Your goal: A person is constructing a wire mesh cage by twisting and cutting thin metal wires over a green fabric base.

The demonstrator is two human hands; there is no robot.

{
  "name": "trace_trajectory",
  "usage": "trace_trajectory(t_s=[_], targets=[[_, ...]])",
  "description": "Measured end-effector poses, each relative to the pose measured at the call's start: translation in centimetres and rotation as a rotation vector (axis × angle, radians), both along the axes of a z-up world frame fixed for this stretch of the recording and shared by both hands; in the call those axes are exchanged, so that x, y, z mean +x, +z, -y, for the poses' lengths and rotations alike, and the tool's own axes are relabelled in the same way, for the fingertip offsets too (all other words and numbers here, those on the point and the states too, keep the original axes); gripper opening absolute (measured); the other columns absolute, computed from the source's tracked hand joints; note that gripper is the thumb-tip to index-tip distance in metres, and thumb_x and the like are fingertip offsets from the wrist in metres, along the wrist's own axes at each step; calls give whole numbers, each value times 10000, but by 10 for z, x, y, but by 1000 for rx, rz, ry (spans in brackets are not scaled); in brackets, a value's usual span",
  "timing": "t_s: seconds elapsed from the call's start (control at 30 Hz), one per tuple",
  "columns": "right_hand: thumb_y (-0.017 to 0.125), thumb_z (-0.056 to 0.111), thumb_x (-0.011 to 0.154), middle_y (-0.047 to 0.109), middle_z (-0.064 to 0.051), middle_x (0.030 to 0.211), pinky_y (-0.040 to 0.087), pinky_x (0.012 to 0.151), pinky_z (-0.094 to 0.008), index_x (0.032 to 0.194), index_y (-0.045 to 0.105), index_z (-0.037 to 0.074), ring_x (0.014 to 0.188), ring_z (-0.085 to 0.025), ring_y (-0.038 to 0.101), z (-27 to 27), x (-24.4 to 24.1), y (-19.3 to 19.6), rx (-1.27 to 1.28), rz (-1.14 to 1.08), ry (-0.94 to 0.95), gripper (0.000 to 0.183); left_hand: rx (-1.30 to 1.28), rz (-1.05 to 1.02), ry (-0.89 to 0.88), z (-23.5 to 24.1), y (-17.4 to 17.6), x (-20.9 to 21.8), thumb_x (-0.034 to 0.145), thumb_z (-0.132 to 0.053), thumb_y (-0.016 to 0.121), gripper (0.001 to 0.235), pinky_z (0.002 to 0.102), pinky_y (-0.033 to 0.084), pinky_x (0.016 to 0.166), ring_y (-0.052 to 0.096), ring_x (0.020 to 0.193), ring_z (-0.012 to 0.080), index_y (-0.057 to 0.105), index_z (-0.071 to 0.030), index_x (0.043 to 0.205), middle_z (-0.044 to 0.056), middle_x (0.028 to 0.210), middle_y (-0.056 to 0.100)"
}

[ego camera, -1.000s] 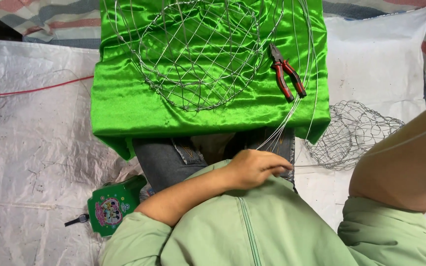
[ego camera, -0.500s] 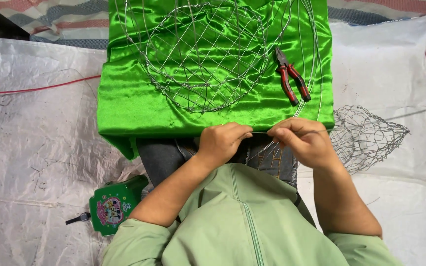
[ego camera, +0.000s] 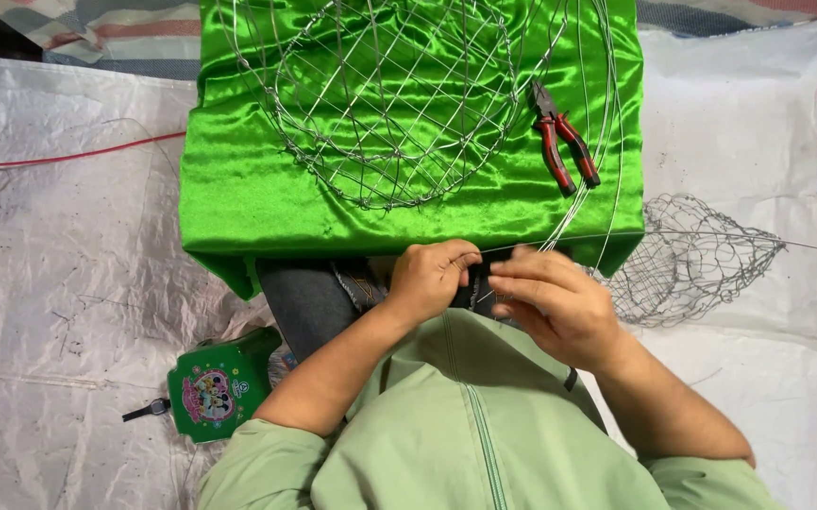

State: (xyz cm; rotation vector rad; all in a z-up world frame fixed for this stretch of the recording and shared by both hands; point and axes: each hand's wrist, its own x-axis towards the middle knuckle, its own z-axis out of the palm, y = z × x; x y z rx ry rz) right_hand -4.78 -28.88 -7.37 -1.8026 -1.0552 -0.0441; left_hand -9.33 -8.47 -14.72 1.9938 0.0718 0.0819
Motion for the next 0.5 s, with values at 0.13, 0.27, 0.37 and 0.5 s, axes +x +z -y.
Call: trace_trajectory(t_s=[0.13, 0.27, 0.37, 0.5], targets=[[710, 141, 950, 754, -23, 1082, 431, 1018, -425, 1059, 784, 148, 964, -222, 685, -10, 15, 4, -246, 607, -102, 132, -219, -12, -34, 11, -3, -6, 1043, -276, 598, 217, 345, 572, 668, 717, 656, 216, 775, -230, 925, 8, 634, 714], [530, 123, 950, 656, 5, 936, 475, 605, -332, 1021, 739, 191, 764, -201, 576, 2, 30, -29, -467, 757, -1, 231, -300, -49, -80, 10, -7, -12, 1027, -208, 636, 182, 348, 573, 692, 740, 709, 238, 786, -189, 926, 46, 680, 749], [534, 117, 901, 646, 4, 925, 492, 553, -325, 999, 715, 175, 707, -193, 563, 3, 32, -20, -539, 761, 91, 214, -279, -92, -113, 2, 1, -15, 1020, -259, 649, 175, 396, 575, 735, 756, 782, 277, 791, -191, 945, 86, 752, 768], [574, 78, 833, 671, -1, 912, 538, 549, -305, 989, 716, 168, 630, -174, 616, 10, 41, -13, -673, 758, 99, 229, -43, 193, 29, -35, 0, -16, 929, -202, 756, 131, 436, 606, 752, 756, 850, 372, 797, -104, 1006, 153, 909, 793]])
